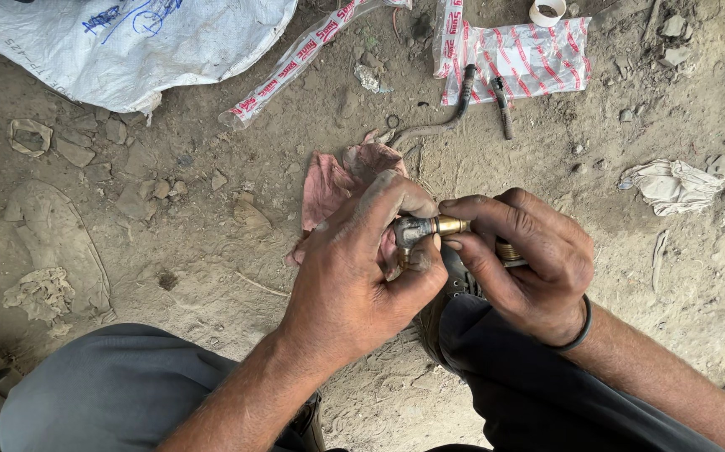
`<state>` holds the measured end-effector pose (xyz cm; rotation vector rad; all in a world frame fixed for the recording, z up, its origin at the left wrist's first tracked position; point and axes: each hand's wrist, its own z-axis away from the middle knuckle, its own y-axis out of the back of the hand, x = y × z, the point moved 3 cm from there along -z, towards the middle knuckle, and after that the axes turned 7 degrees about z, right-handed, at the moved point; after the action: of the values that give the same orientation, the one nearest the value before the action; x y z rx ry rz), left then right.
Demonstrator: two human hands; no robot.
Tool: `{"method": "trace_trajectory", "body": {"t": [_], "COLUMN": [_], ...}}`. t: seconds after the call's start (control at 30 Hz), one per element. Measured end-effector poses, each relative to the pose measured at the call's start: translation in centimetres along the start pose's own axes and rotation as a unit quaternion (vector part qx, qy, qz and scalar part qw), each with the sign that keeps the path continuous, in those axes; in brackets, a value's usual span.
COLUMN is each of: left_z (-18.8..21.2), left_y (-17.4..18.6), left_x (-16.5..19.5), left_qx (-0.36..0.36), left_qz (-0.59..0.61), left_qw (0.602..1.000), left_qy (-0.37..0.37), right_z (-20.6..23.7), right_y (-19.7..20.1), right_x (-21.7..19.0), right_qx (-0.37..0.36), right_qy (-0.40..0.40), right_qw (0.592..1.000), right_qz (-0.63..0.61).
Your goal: The person scrapes a metal part attached to a vehicle, collects debris, and then cleans and reassembles a brass fitting using a cloth and a small tool.
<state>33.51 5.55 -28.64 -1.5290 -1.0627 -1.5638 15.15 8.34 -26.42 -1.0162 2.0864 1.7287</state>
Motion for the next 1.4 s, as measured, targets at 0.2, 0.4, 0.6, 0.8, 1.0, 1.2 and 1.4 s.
{"method": "trace_trajectory", "body": {"t": [0.2, 0.4, 0.6, 0.8, 1.0, 1.2, 1.4], "left_z": [0.0, 0.2, 0.1, 0.2, 0.1, 0.0, 0.0], "left_y": [-0.1, -0.2, -0.5, -0.6, -0.5, -0.5, -0.6], "left_x": [-0.1, 0.1, -0.2, 0.1, 0.3, 0.3, 0.2], "left_qx": [-0.009, 0.001, -0.003, 0.001, -0.011, -0.025, -0.01], "left_qz": [0.042, 0.039, 0.008, -0.045, -0.095, -0.116, -0.131], "left_qw": [0.999, 0.999, 0.999, 0.995, 0.989, 0.987, 0.984], "left_qy": [0.019, -0.009, -0.036, -0.09, -0.115, -0.107, -0.123], "right_z": [-0.2, 0.1, -0.2, -0.5, -1.0, -0.9, -0.5], "right_y": [0.2, 0.1, -0.1, 0.4, 0.2, 0.1, 0.0], "right_x": [-0.3, 0.0, 0.2, -0.3, 0.2, 0.4, 0.4], "right_qx": [-0.001, -0.014, -0.025, -0.061, -0.11, -0.13, -0.121], "right_qy": [0.015, -0.011, -0.054, -0.079, -0.147, -0.198, -0.202], "right_qw": [1.0, 1.0, 0.995, 0.992, 0.979, 0.96, 0.964], "right_qz": [0.004, -0.018, -0.079, -0.076, -0.087, -0.146, -0.121]}}
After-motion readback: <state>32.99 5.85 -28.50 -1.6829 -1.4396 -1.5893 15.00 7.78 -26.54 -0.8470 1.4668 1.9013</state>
